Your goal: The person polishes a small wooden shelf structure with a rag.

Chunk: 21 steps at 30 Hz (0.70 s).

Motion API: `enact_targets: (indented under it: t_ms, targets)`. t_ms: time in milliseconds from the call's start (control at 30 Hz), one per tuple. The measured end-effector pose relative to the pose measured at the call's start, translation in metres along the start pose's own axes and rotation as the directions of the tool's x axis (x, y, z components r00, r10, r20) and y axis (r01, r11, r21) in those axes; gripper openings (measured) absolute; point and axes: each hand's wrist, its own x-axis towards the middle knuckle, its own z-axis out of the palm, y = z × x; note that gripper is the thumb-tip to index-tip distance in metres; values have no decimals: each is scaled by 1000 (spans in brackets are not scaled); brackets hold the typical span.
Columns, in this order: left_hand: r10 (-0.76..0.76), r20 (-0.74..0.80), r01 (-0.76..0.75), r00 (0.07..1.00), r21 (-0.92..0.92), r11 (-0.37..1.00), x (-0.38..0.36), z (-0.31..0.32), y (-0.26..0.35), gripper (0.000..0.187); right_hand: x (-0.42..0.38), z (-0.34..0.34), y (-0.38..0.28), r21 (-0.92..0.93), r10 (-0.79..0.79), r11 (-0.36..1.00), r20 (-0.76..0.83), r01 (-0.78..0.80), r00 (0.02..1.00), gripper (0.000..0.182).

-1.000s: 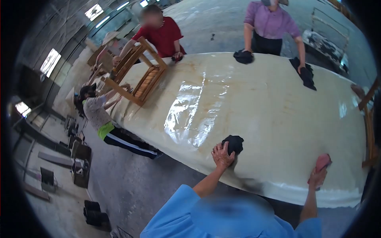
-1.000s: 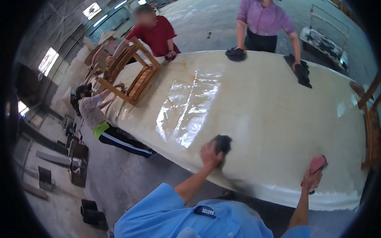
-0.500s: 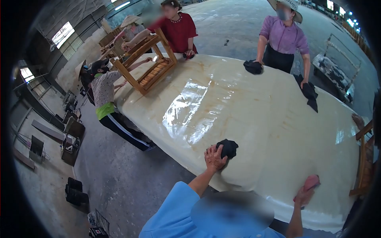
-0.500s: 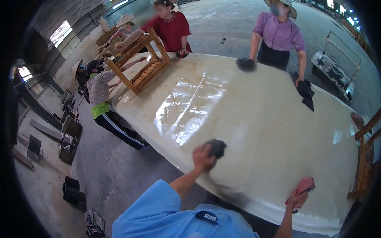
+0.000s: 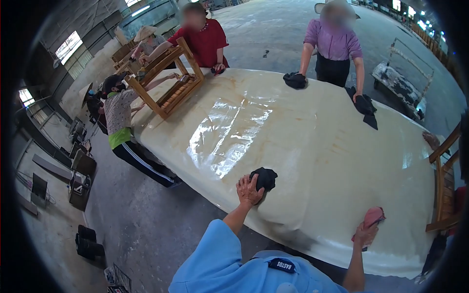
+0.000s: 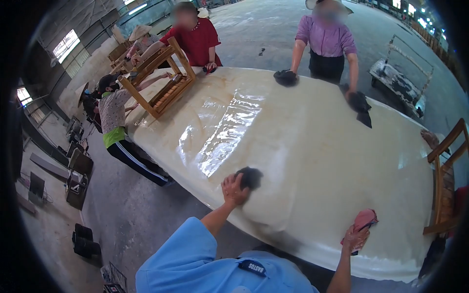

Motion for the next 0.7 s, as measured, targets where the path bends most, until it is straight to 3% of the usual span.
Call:
enact_targets:
  t_ms: [167,333,567,700]
  targets:
    - [9,-10,-9,1000,-23,1000,0,2,-1,67,3,-10,-3,9,36,999,91,-37,995,61]
    - [3,-11,-3,1000,0,1000,1,2,-1,68,4,11,6,-13,53,999,38,-53,998,64]
    - [-6,-1,6,1000,-2,1000,2,-1,2,68,4,-17,-12,-2,83,997,83,-83,993,61]
    - [-21,12,21,1000,2,1000,2,-3,4,68,4,0,-1,13,26,1000,13,-26,1000,61]
